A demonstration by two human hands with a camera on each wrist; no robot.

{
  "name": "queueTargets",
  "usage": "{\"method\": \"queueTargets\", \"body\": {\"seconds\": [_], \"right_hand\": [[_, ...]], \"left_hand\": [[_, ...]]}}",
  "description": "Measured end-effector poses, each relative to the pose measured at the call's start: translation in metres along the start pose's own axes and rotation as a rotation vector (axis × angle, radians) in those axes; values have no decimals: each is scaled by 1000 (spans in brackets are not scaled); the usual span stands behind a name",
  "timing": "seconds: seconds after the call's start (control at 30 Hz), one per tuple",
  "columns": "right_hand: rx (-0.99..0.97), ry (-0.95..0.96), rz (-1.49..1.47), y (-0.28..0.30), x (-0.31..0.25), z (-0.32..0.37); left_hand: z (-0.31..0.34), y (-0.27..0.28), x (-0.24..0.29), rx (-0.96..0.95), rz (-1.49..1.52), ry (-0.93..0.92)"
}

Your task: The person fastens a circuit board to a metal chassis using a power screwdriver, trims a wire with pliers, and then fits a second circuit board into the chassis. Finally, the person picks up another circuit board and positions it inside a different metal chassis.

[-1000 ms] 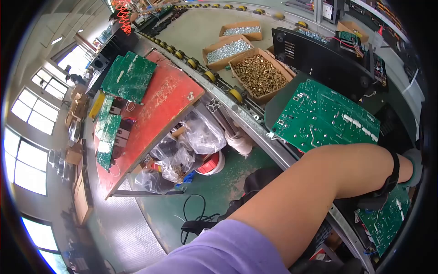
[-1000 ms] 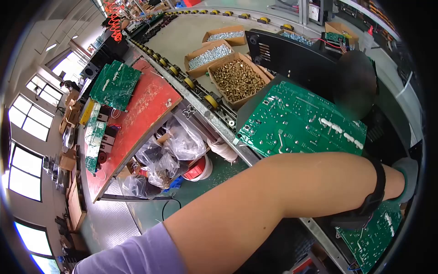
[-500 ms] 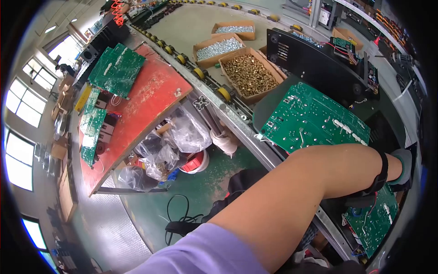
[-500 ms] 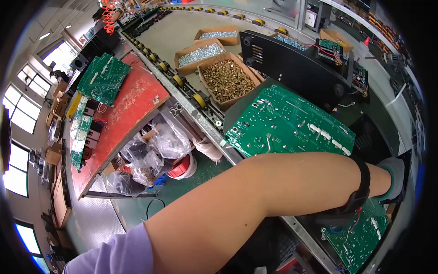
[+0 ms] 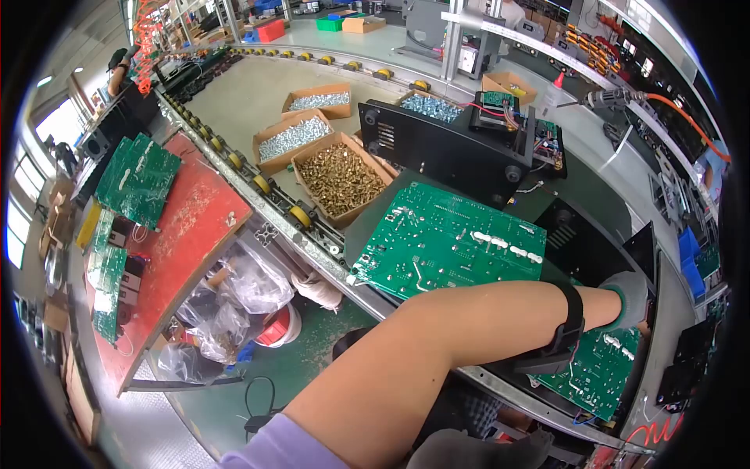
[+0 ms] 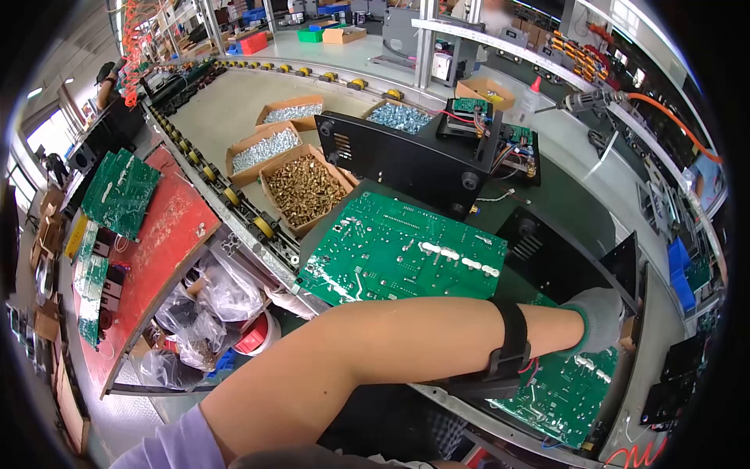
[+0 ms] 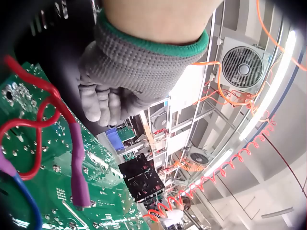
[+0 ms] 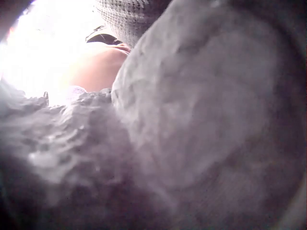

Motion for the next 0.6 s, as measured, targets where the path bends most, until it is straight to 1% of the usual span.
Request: {"method": "queueTargets", "body": {"seconds": [0.03, 0.1, 0.17, 0.2, 0.3, 0.33, 0.4, 0.43, 0.47, 0.57, 0.6], "right_hand": [[0, -4, 1, 1, -1, 1], [2, -14, 15, 5, -3, 2], [-2, -25, 18, 8, -3, 5], [0, -25, 21, 9, -4, 5], [5, -29, 37, 10, -5, 8], [10, -32, 42, 11, -5, 8], [23, -31, 37, 11, -6, 5], [19, -28, 33, 11, -6, 5], [20, -26, 33, 10, -8, 6], [13, -5, 23, 10, -11, 7], [10, 1, 20, 9, -13, 7]], "left_hand": [[-2, -2, 0, 40, 43, 34], [-7, -12, 6, -112, -77, -55], [-14, -25, 8, -38, 49, -45], [-38, -57, 5, -12, 7, -59], [-45, -67, 22, -12, 90, -174], [-48, -71, 29, -53, -42, -257], [-41, -86, 41, -127, -356, -484], [-37, -87, 45, -136, -486, -590], [-23, -73, 51, -135, -612, -700], [-3, -74, 53, -103, -664, -790], [-1, -70, 51, -162, -646, -735]]}}
Point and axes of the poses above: each hand's wrist, its own z-axis away from the middle knuckle, its own y-axis out of the back of the hand, x = y × z, the point moved 5 cm from there along -z, towards the middle knuckle, and after that the axes turned 15 degrees about x, right-handed, at the moved point
